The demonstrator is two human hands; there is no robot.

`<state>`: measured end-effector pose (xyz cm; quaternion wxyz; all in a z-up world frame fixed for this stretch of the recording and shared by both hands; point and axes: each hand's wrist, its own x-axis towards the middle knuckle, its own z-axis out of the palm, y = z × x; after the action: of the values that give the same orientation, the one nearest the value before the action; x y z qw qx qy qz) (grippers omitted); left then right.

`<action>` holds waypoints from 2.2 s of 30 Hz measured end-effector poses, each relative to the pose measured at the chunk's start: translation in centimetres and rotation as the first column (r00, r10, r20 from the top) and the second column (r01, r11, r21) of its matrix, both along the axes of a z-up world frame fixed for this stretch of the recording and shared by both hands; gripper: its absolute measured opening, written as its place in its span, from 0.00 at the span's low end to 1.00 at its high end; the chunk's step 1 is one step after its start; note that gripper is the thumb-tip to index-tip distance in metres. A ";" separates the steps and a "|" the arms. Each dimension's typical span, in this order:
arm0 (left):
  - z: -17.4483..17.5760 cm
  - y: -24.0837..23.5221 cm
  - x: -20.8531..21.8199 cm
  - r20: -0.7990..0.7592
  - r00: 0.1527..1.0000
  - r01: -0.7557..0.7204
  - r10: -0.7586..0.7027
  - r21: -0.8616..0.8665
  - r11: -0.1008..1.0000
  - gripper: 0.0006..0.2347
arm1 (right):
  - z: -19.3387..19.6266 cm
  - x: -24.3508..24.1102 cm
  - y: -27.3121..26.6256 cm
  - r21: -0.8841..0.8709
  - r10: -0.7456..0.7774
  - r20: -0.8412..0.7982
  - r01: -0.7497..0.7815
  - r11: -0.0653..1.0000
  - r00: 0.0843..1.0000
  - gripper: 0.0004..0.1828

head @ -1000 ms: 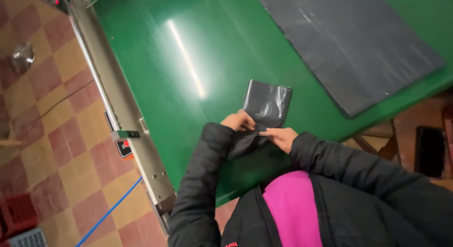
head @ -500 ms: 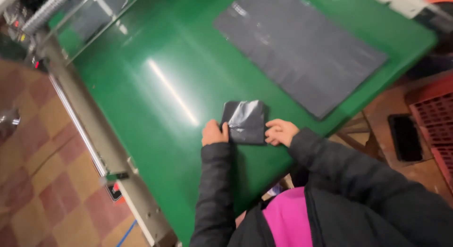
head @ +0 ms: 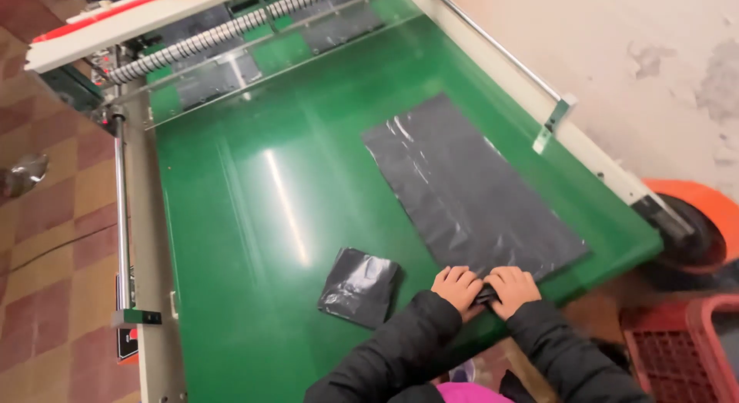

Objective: Folding black plastic bags on a conveyor belt and placing them into a red crate.

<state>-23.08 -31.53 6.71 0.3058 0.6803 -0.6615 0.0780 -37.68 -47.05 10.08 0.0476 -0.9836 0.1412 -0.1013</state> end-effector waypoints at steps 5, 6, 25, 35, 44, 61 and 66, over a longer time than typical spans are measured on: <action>0.9 -1.9 0.2 0.035 0.999 -0.043 0.041 0.077 0.996 0.08 | 4.4 -0.8 -5.3 0.145 0.172 0.055 -0.178 0.973 0.984 0.30; 1.3 -2.1 0.6 -0.069 0.997 -0.025 0.030 0.082 0.996 0.08 | 5.9 -1.1 -6.8 0.029 0.174 0.045 -0.175 0.984 0.984 0.35; 1.1 -2.8 22.0 -0.844 -0.536 -0.217 0.033 0.175 0.960 0.21 | 10.8 20.4 -26.0 0.371 0.163 0.011 -0.155 0.915 0.987 0.15; -5.7 -5.8 25.6 -0.641 0.493 -0.617 0.589 0.219 0.756 0.17 | 2.2 31.1 -25.7 0.145 0.164 0.033 -0.167 0.975 0.986 0.14; 1.0 -8.2 14.8 -0.375 0.778 -0.508 0.503 0.094 0.856 0.25 | 2.8 32.0 -23.1 -0.039 0.166 -0.402 -0.198 0.979 0.901 0.15; -0.8 0.4 10.8 -0.960 -0.254 -0.581 0.118 0.249 0.775 0.28 | 4.8 6.3 -13.4 -0.028 0.264 0.210 -0.264 0.964 0.941 0.10; 8.1 0.7 5.3 -0.114 0.893 -0.428 0.434 0.078 0.900 0.23 | 4.5 6.0 -11.6 -0.164 0.211 0.213 -0.178 0.970 0.954 0.07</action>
<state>-17.75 -30.80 14.76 0.3058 0.8211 -0.4748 0.0830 -31.68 -58.66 14.61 0.0026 -0.9754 0.0296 -0.2185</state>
